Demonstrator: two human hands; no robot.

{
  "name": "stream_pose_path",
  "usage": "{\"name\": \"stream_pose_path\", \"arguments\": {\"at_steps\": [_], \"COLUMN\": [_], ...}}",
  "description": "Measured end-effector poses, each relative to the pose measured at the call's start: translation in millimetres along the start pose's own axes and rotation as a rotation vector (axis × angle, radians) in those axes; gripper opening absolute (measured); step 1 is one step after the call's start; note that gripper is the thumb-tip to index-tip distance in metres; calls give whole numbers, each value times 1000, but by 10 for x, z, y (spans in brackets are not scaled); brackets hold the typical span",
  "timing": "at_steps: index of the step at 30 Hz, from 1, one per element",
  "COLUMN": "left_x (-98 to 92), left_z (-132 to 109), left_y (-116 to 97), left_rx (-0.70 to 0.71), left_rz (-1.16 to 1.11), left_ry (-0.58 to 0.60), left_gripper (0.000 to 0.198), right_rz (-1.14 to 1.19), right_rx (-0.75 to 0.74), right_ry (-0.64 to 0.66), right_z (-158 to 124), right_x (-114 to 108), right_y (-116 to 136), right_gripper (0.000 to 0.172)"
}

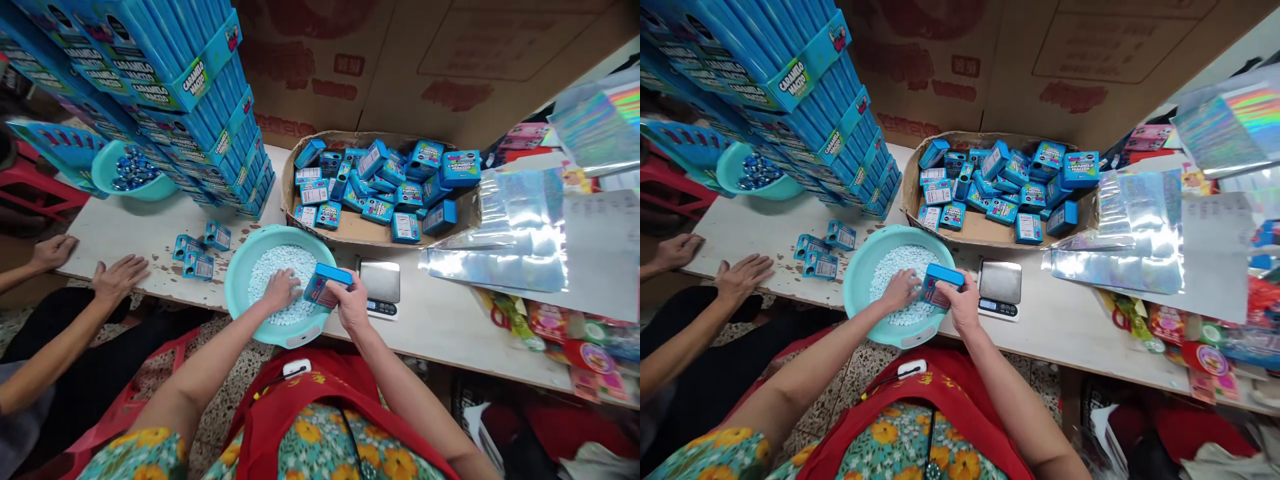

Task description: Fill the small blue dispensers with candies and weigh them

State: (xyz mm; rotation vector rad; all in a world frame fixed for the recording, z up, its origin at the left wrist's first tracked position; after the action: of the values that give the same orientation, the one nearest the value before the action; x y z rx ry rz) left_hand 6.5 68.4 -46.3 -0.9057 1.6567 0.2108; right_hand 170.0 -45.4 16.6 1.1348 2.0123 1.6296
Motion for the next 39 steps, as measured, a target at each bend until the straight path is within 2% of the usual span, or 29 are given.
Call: {"name": "stream_pose_path", "arguments": {"at_steps": [3,6,9,12,16,20,23,25,27,28,29,31,33,34,37,39], "left_x": [70,-49,-316,-533,-647,-702,-808,-905,-995,-1030,-1051,-1034,-938,-881,-826,-946], "left_z": [-292,-519,-516,-431,-440,-570,-621,-615,-588,-571,-555,-524,-493,-476,-437,-435], "left_y": [-37,89,232,191,-113,-348,-429,-428,-394,-374,-356,-349,-393,-425,-478,-477], "left_rx": [87,90,-41,-90,8,64,234,356,403,378,320,159,-5,-78,-234,-181], "left_rz": [31,-28,-140,-340,-545,-537,-353,-328,-467,-591,-742,-1063,-1290,-1346,-1278,-1067], "left_ry": [104,110,-98,-274,-357,-481,-516,-439,-290,-229,-200,-219,-266,-277,-308,-333], "left_gripper": [28,27,30,32,43,55,63,60,51,47,43,41,49,56,70,61], "right_rz": [11,31,149,363,508,583,556,522,494,490,497,542,586,583,381,94], "right_rx": [-7,-9,54,298,675,779,817,785,736,708,671,551,392,330,217,65], "right_ry": [4,6,26,45,143,210,281,334,378,378,349,210,67,35,73,99], "right_z": [-28,-19,-1,-1,-27,-44,-95,-119,-113,-95,-64,16,69,71,6,-38], "right_x": [10,-33,-27,69,261,401,464,462,433,413,392,356,348,356,365,304], "right_y": [-28,-29,-29,-60,-72,-67,-133,-174,-190,-187,-180,-158,-142,-142,-130,-35], "right_gripper": [46,47,44,35,25,24,22,19,17,17,18,20,23,26,43,61]}}
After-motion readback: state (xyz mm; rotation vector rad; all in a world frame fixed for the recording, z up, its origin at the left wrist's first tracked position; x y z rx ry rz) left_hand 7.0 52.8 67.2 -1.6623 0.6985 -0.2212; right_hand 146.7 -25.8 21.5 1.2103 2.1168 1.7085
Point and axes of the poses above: each hand's wrist, its own z-axis towards the middle knuckle, its own x-axis out of the palm, y = z × x, the point moved 3 cm from there along z, towards the middle knuckle, and after that the axes turned 1 degree about -x, right-handed, at the moved point
